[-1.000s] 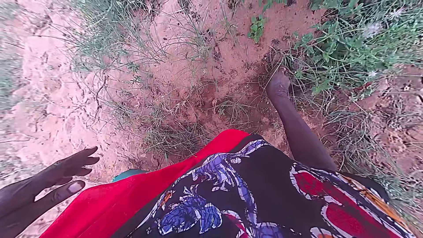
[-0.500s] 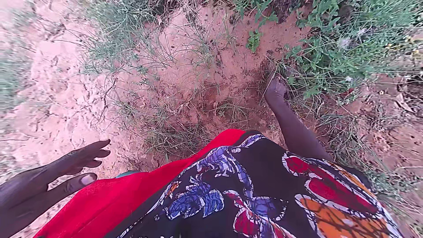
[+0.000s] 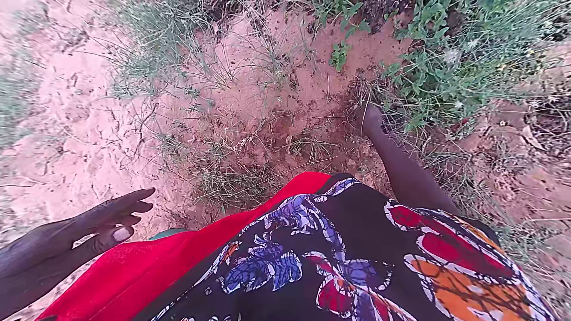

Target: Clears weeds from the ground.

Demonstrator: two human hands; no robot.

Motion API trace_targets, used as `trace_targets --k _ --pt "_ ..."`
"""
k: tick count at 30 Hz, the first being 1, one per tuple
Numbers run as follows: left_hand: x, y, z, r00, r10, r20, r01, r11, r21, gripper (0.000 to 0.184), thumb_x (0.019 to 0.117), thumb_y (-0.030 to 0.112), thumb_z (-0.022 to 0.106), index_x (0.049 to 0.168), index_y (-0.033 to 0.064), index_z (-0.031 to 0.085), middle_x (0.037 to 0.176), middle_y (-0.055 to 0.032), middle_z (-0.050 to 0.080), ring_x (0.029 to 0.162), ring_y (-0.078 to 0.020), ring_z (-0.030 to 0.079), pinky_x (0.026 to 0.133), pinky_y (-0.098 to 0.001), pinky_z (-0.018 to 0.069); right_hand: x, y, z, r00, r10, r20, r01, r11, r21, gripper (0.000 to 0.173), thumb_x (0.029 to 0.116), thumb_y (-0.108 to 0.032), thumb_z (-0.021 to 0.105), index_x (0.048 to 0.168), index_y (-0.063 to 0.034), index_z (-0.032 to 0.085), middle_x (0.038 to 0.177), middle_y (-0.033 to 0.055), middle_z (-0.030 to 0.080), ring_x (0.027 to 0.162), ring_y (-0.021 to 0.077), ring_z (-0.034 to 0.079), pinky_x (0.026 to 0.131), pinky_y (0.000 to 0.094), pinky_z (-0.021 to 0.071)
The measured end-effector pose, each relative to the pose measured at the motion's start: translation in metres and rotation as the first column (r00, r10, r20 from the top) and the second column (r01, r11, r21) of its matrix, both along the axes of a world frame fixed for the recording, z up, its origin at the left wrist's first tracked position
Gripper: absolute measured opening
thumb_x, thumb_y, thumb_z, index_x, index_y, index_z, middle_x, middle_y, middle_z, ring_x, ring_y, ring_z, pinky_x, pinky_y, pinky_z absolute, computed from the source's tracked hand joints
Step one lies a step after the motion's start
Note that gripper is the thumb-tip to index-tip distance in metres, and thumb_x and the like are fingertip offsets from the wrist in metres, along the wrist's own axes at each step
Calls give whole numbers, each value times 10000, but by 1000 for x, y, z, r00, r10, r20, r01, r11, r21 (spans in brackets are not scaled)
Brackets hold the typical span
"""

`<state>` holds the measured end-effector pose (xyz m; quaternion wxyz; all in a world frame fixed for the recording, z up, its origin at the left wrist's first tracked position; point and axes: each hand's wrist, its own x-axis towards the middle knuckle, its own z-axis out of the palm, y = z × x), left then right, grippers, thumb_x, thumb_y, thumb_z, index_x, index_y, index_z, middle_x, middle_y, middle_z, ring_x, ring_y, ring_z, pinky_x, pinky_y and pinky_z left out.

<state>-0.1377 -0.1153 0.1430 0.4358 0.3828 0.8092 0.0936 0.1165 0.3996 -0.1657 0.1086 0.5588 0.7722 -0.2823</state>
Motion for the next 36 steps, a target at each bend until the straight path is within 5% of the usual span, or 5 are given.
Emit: trace_targets --k 5,7,18,24,36 --pt "-1 1 1 999 -32 22 31 999 7 648 1049 481 460 1557 79 422 1369 -198 629 1205 -321 655 995 -512 537 28 -87 7 906 424 -11 -423 902 -84 320 1045 -189 527 1236 36 648 1081 328 695 1057 531 670 854 695 496" --pt "2 11 2 1000 -25 20 25 1000 -19 671 1028 469 479 1552 54 418 1368 -206 627 1210 -338 650 1010 -522 525 37 -111 6 933 361 10 -356 924 -141 387 1053 -148 516 1411 -11 571 1166 329 679 1105 531 654 905 690 486" --pt "-7 12 -3 998 47 29 -45 998 -53 735 1002 550 503 1566 88 408 1407 -199 604 1204 -325 651 997 -508 530 2 2 1 977 102 188 -137 973 185 533 1001 5 508 1503 92 353 1376 372 542 1137 573 626 867 706 517" --pt "-20 -12 -14 996 37 78 -35 999 -30 718 999 619 528 1590 232 398 1424 -117 617 1234 -255 653 1025 -467 542 -1 7 12 973 -206 105 201 978 58 480 977 -212 588 1379 46 537 1301 328 618 1213 489 619 922 678 499" --pt "-3 7 -8 998 27 53 -26 999 -24 697 1016 583 454 1554 140 444 1375 -139 641 1202 -271 663 1004 -492 541 21 11 2 995 74 -65 -76 996 -37 387 1049 -211 557 1303 74 618 1244 372 629 1218 542 591 1013 709 434"
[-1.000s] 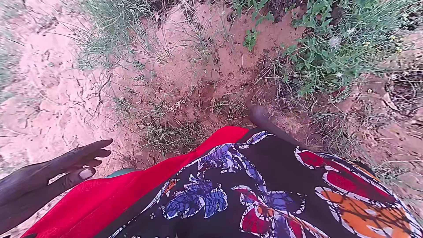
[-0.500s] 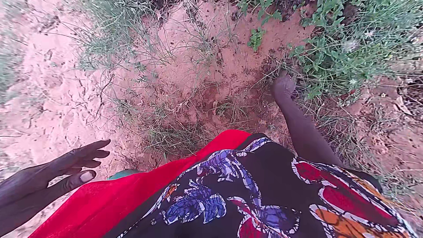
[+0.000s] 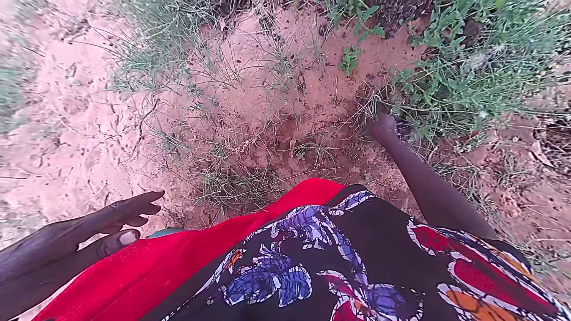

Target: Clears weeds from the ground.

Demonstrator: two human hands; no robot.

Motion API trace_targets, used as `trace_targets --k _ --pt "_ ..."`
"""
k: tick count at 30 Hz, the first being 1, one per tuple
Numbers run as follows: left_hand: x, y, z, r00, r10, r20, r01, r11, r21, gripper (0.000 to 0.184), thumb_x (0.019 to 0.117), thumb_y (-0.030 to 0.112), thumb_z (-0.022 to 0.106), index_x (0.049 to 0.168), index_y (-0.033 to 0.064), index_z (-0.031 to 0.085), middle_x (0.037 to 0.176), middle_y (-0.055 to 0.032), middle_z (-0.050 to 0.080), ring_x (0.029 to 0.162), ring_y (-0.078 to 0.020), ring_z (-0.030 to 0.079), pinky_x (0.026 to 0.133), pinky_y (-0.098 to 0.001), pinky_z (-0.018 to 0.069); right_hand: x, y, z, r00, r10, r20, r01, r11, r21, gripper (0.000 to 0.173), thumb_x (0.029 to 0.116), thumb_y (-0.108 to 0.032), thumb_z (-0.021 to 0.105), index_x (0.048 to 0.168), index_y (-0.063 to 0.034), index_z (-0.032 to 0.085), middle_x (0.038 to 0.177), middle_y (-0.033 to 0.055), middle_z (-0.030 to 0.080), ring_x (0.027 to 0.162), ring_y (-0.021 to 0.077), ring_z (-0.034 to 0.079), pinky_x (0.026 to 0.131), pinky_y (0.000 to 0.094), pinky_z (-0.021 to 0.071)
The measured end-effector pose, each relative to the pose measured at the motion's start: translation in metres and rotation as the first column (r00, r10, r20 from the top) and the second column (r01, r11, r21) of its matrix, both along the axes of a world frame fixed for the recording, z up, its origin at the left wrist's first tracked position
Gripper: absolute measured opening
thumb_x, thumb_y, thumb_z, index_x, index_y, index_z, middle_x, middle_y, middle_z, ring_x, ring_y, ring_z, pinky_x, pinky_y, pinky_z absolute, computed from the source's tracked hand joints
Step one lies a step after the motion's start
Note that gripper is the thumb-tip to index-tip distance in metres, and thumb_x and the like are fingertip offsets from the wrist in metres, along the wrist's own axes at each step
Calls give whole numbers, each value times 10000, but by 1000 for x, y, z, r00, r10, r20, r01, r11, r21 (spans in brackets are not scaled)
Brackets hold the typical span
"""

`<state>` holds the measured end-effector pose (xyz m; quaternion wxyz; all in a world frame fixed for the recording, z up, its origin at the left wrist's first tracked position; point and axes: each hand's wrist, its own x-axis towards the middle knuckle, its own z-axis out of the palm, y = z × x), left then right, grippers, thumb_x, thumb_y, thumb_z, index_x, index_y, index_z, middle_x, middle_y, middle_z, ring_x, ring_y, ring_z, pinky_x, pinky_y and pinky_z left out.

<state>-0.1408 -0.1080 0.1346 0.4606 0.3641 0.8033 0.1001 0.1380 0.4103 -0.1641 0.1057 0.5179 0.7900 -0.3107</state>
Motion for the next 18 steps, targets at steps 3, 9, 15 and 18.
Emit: trace_targets --k 3,9,15,18 --pt "-2 -1 -1 999 21 30 -20 999 -27 689 1025 533 473 1566 110 419 1382 -178 629 1209 -307 657 1009 -515 531 10 -20 6 1000 -14 -4 14 998 -67 400 1065 -217 540 1266 122 607 1205 401 619 1197 560 586 1004 701 433" --pt "-26 1 -18 998 -37 45 37 999 -8 662 1030 572 490 1587 227 398 1390 -108 641 1209 -231 663 1013 -456 546 16 -36 -3 988 -138 -64 141 989 50 478 1059 -202 521 1490 4 487 1257 365 629 1185 551 610 979 716 453" --pt "-20 25 -15 991 -23 131 20 999 29 710 1029 501 545 1599 122 356 1415 -199 600 1204 -286 661 978 -458 556 -15 -7 -18 883 -64 -465 180 961 210 466 973 50 506 1435 116 505 1473 395 448 1364 529 473 1134 597 389" --pt "-16 31 -3 987 -11 160 20 998 -52 708 1055 407 528 1594 7 302 1422 -290 558 1240 -348 626 1027 -491 516 -33 11 -27 746 -282 -604 402 913 71 455 1043 -54 498 1477 82 477 1432 313 560 1370 396 536 1177 491 389"
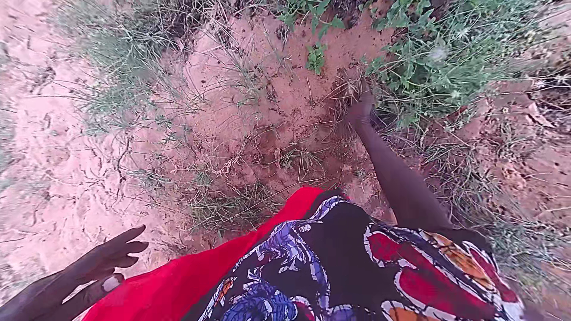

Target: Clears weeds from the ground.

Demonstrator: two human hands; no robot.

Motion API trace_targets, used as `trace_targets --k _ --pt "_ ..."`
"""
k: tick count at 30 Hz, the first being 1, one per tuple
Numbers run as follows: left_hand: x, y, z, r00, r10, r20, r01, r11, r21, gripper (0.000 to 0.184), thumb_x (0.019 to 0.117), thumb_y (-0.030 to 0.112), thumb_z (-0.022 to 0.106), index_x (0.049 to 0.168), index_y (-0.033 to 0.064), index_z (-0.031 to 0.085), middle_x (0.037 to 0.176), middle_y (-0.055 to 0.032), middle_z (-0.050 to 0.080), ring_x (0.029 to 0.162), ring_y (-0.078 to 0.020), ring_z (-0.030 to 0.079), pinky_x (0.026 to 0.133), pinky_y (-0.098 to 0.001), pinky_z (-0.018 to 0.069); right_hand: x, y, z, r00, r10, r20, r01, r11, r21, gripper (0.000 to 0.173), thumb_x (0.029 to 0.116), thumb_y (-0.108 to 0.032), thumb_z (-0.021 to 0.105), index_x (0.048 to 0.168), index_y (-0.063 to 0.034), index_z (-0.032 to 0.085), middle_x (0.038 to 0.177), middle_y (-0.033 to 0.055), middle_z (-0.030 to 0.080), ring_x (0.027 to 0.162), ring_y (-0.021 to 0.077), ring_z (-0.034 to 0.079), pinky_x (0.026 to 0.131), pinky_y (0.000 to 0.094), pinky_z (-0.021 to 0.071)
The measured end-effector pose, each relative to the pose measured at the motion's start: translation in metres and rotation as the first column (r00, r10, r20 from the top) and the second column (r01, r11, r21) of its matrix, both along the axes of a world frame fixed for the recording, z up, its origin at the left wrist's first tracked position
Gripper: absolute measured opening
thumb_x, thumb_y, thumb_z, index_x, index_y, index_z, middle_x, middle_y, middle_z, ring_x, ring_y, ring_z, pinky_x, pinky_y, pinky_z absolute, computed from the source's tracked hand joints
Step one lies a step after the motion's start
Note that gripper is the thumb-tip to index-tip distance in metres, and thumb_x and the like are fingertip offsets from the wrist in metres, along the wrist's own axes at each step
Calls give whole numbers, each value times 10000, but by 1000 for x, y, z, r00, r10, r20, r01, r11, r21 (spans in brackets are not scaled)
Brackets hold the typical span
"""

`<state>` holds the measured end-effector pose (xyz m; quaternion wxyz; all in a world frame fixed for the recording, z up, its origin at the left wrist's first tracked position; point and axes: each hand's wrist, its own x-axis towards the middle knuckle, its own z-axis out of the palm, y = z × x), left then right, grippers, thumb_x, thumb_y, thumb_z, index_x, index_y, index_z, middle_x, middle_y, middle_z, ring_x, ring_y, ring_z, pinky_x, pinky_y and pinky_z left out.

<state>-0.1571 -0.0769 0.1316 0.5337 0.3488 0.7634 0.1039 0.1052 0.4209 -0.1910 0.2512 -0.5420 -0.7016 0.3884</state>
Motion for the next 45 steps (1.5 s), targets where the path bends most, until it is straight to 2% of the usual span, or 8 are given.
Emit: trace_targets --k 5,10,18,22,26,30,34,45 --pt "5 2 4 998 55 -28 -57 993 -101 696 1063 386 502 1589 -16 288 1435 -298 542 1259 -355 608 1060 -492 487 -17 5 -6 830 -370 -418 255 917 -306 509 1047 -68 545 1506 77 382 1484 244 492 1379 222 500 1164 305 401" --pt "7 9 3 999 35 -34 -40 989 -141 675 1077 389 460 1596 -3 279 1448 -300 534 1284 -399 588 1074 -550 464 -10 -1 7 1000 -19 1 19 993 -120 472 1064 -47 456 1511 99 411 1488 318 506 1418 385 490 1202 458 358" --pt "10 -2 4 1000 16 -27 -19 994 -110 683 1078 369 479 1588 -36 271 1436 -318 534 1271 -372 599 1086 -498 461 87 -161 27 834 474 284 -394 870 -298 390 1021 -28 504 1401 25 570 1222 342 653 1058 527 672 903 659 513" --pt "6 0 5 999 -31 -43 27 995 -97 696 1065 367 507 1588 -31 278 1432 -308 544 1275 -370 598 1082 -491 471 153 -168 22 819 299 490 -227 953 -202 523 896 -114 677 1387 37 577 1149 362 664 974 554 675 809 687 498" --pt "6 7 8 999 -3 -52 1 999 -44 703 1052 368 516 1589 -15 274 1430 -274 551 1264 -304 603 1063 -440 483 150 -106 16 769 168 616 -13 969 -247 476 994 -94 577 1469 -69 550 1290 339 626 1117 554 643 887 713 493" --pt "5 -8 13 995 5 -95 -9 999 -43 693 1059 346 519 1592 -21 270 1447 -282 539 1259 -312 609 1067 -454 479 129 -71 -2 869 -156 470 374 829 -417 452 1021 -214 570 1297 144 556 1326 387 560 1274 509 552 1036 650 445" --pt "13 -20 18 994 79 -74 -85 993 -82 700 1055 350 518 1592 -16 259 1431 -260 554 1257 -285 611 1077 -433 478 115 -51 -25 917 -313 246 390 830 -398 518 964 -160 667 1394 93 526 1395 348 534 1324 458 522 1088 597 431" --pt "4 -26 14 988 111 -103 -123 985 -123 738 1036 434 513 1604 32 265 1443 -212 564 1251 -265 617 1051 -456 493 89 -39 -50 930 -323 -173 288 937 -198 528 1006 -70 547 1494 98 435 1472 303 518 1400 303 501 1189 378 370"
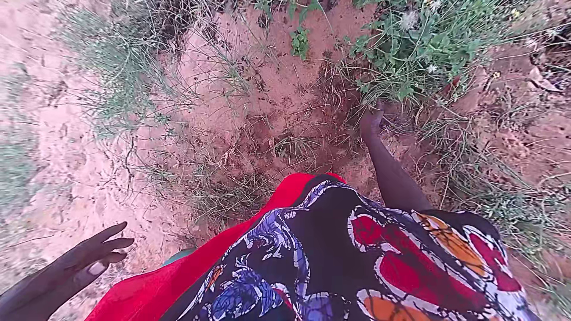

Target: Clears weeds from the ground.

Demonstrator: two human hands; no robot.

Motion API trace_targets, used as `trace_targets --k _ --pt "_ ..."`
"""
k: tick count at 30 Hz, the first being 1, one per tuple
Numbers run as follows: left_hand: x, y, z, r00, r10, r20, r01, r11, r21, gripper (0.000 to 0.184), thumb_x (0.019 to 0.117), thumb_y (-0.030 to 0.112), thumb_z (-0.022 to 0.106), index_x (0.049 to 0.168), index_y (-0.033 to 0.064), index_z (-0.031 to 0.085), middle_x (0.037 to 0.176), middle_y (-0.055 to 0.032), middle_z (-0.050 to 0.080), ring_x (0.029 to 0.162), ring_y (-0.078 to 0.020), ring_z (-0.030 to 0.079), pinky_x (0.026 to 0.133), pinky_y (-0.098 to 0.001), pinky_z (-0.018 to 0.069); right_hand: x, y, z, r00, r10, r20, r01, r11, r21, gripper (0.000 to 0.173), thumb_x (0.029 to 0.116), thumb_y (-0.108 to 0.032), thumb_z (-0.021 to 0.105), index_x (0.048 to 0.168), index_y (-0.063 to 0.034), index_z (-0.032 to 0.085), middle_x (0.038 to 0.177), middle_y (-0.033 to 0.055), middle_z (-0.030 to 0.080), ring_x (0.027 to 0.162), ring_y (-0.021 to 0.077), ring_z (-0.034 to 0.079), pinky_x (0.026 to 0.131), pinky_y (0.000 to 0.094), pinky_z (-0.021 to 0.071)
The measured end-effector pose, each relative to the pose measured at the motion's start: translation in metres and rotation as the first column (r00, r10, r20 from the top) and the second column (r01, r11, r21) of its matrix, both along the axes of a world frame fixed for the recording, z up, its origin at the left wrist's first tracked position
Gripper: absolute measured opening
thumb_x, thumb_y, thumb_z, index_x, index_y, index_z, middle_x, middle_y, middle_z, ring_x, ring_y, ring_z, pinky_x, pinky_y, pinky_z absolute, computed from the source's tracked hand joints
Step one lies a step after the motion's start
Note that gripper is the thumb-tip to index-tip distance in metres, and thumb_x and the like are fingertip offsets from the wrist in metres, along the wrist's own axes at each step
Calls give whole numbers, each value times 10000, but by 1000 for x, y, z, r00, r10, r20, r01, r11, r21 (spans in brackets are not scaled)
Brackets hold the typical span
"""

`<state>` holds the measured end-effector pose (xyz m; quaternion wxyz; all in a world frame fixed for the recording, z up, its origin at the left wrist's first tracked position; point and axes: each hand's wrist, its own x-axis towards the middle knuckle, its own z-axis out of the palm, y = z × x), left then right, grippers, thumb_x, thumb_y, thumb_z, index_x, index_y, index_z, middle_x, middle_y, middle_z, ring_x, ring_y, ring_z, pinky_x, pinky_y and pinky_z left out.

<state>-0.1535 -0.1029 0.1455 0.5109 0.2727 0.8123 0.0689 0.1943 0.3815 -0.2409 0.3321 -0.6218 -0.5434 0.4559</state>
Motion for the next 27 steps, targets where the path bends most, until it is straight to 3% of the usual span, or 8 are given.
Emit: trace_targets --k 5,9,11,14,18,20,23,27 --pt "2 0 1 1000 -5 -2 5 1000 8 722 1043 420 512 1608 41 269 1446 -206 567 1253 -258 614 1047 -445 493 -1 13 4 996 -85 19 87 977 -197 380 1068 -97 446 1386 103 499 1336 279 573 1218 297 581 1047 446 467" --pt "3 -2 4 1000 -10 -8 11 999 36 712 1049 404 513 1594 10 280 1438 -220 567 1233 -248 627 1041 -421 502 28 -38 32 996 -88 30 92 970 -226 322 1090 -115 447 1355 51 523 1247 180 584 1120 179 571 996 347 467" --pt "5 1 2 1000 -29 11 28 999 44 689 1059 359 497 1591 -14 267 1442 -233 555 1240 -249 622 1061 -412 489 68 -67 28 970 -221 97 236 953 -192 376 1065 -168 529 1365 55 565 1264 226 642 1145 241 630 1019 423 492" --pt "3 12 5 997 -82 6 81 995 54 695 1061 360 482 1585 -38 259 1445 -264 542 1259 -284 610 1073 -421 478 118 -82 24 903 -424 -66 386 869 -311 430 1103 -278 479 1427 2 448 1172 117 583 958 125 596 846 319 533" --pt "-9 15 -6 995 -101 -7 101 992 78 732 1048 420 488 1589 -19 262 1438 -246 552 1244 -269 621 1054 -414 494 116 -79 34 921 -276 -275 172 921 -349 243 1018 -234 619 1209 -93 570 839 -40 620 688 24 603 666 242 562" --pt "-10 13 -9 997 -71 -20 72 996 52 741 1037 426 503 1597 3 267 1433 -240 562 1232 -273 621 1035 -428 496 80 -75 39 983 -94 -160 30 931 -364 405 941 -131 728 1293 -16 564 1047 73 644 881 108 625 798 324 560" --pt "-5 5 -6 999 -45 -12 46 999 29 736 1040 432 507 1597 9 277 1430 -242 566 1237 -286 621 1035 -444 499 20 -69 33 981 89 170 -18 924 -382 428 927 -174 731 1258 67 606 1177 277 643 1087 374 626 932 568 502" --pt "-4 -9 -4 1000 -12 28 11 999 32 733 1053 388 508 1590 -33 240 1424 -269 553 1252 -288 614 1071 -428 481 -22 -59 40 854 316 413 -193 930 -313 389 975 -197 658 1271 55 635 1309 325 601 1241 469 587 1039 621 458"
